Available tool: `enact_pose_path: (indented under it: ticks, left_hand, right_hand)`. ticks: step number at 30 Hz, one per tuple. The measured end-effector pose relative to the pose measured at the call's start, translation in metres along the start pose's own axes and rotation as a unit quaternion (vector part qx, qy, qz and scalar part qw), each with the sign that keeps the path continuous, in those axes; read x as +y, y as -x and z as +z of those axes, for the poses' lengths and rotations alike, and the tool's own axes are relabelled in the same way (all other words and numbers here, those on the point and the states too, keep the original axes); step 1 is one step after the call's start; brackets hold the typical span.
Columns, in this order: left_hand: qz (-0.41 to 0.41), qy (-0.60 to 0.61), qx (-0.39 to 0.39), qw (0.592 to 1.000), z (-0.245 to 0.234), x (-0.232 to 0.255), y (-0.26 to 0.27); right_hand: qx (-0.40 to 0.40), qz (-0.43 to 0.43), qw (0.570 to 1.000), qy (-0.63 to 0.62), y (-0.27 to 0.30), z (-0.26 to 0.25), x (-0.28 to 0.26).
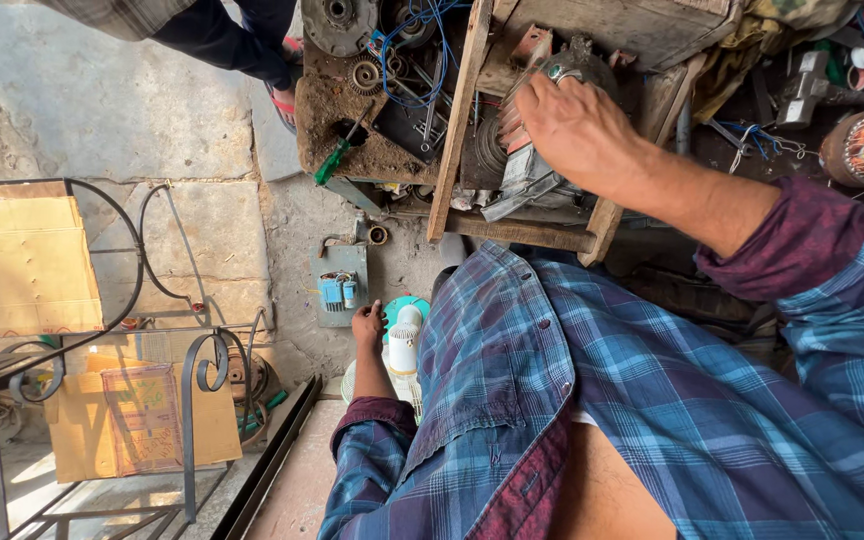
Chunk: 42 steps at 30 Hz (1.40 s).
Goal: The person assembles and secures a motor component using a hammer and a metal rod. They repeatedly tap the part into place, then wipe the motor with a cloth and continue adjusting the assembly.
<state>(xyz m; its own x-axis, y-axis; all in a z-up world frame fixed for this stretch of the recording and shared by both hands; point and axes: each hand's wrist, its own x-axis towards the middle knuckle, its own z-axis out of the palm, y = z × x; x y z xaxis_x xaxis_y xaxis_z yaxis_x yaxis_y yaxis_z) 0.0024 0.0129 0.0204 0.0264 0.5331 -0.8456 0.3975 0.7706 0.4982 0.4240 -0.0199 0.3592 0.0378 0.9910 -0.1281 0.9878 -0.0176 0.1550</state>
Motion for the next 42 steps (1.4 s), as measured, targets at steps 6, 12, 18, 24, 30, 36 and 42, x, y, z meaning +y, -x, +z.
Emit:
enact_pose_path:
  ticks: [6, 12, 18, 24, 30, 36, 42]
  left_hand:
    - [0.012, -0.012, 0.001, 1.000, 0.001, 0.004, -0.006]
    - [0.279, -0.125, 0.094, 0.947, 0.025, 0.055, 0.010]
    - [0.541, -0.074, -0.016, 0.838, 0.067, 0.198, 0.120]
    - [0.737, -0.192, -0.124, 0.636, 0.145, 0.325, 0.215]
    - [0.662, -0.223, -0.140, 0.702, 0.202, 0.331, 0.239]
    - [0.667, -0.198, -0.097, 0.712, 0.211, 0.313, 0.244]
    - [0.657, -0.217, -0.116, 0.712, 0.216, 0.320, 0.239]
  right_hand:
    - [0.060, 0.082, 0.994, 0.043, -0.005, 0.010, -0.020]
    - [0.264, 0.105, 0.952, -0.113, 0.063, 0.028, -0.014]
    - [0.293, 0.382, 0.853, -0.204, 0.215, 0.053, 0.070]
    - [0.276, 0.499, 0.774, -0.274, 0.303, 0.123, 0.065]
    - [0.147, 0.601, 0.712, -0.332, 0.310, 0.173, 0.042]
    - [0.186, 0.568, 0.740, -0.308, 0.313, 0.213, 0.072]
    - [0.172, 0.532, 0.791, -0.248, 0.306, 0.268, 0.134]
